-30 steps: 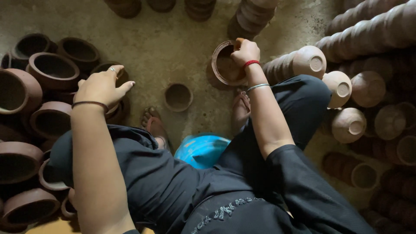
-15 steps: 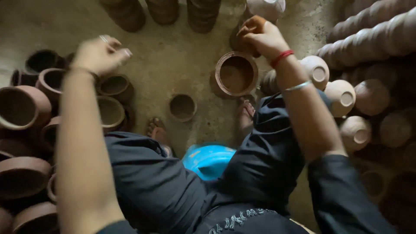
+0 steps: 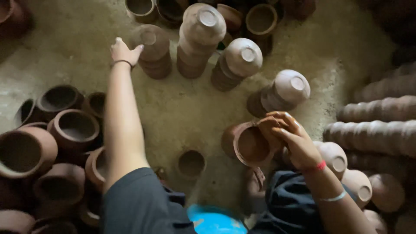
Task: The person dips pottery bowls into a container of liquid clay slip by hand, turning each piece to ensure even coverage before placing it onto a stack.
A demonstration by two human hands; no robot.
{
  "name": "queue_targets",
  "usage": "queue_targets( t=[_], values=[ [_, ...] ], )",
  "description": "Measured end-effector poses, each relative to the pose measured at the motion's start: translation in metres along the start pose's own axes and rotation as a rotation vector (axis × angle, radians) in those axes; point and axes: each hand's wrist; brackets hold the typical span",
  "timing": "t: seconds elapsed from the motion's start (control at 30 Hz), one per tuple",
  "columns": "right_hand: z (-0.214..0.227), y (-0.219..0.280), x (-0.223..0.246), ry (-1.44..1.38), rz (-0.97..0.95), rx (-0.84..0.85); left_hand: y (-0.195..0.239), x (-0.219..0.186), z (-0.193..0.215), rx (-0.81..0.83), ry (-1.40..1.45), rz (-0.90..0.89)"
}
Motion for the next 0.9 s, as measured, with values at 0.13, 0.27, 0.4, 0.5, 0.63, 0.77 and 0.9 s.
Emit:
queue_targets(
  t=[0.13,0.27,0.4,0.5,0.63,0.77,0.9],
  values=[
    [-0.002,-0.013,-0.007,0.118,-0.049,-0.049,-0.021,0.031,-0.072,0.094,0.166,0.232],
    [-0.005,-0.023,-0.012,0.126,-0.164,-0.115,-0.037,0.022,-0.098,0.057,0.267,0.346],
    [-0.012,-0.031,-0.012,0.08,-0.128,-0.072,-0.037,0.02,-0.112,0.027,0.333,0.417],
    [-0.017,-0.03,-0.012,0.059,-0.14,-0.078,-0.047,0.027,-0.115,0.013,0.366,0.292],
    [-0.019,-0.032,-0.013,0.105,-0.13,-0.082,-0.045,0.038,-0.101,0.016,0.471,0.159],
    [-0.02,-0.034,-0.02,0.159,-0.101,-0.092,-0.016,0.001,-0.06,0.095,0.321,0.105],
    [-0.024,-0.035,-0.024,0.134,-0.115,-0.055,0.012,-0.056,-0.027,0.154,0.037,0.185]
  ],
)
Point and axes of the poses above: each hand's wrist, its own y-axis away from the middle knuckle, its own z-axis out of the back of the hand, x = y × z, and after that the axes turned 1 degree about y, right-handed
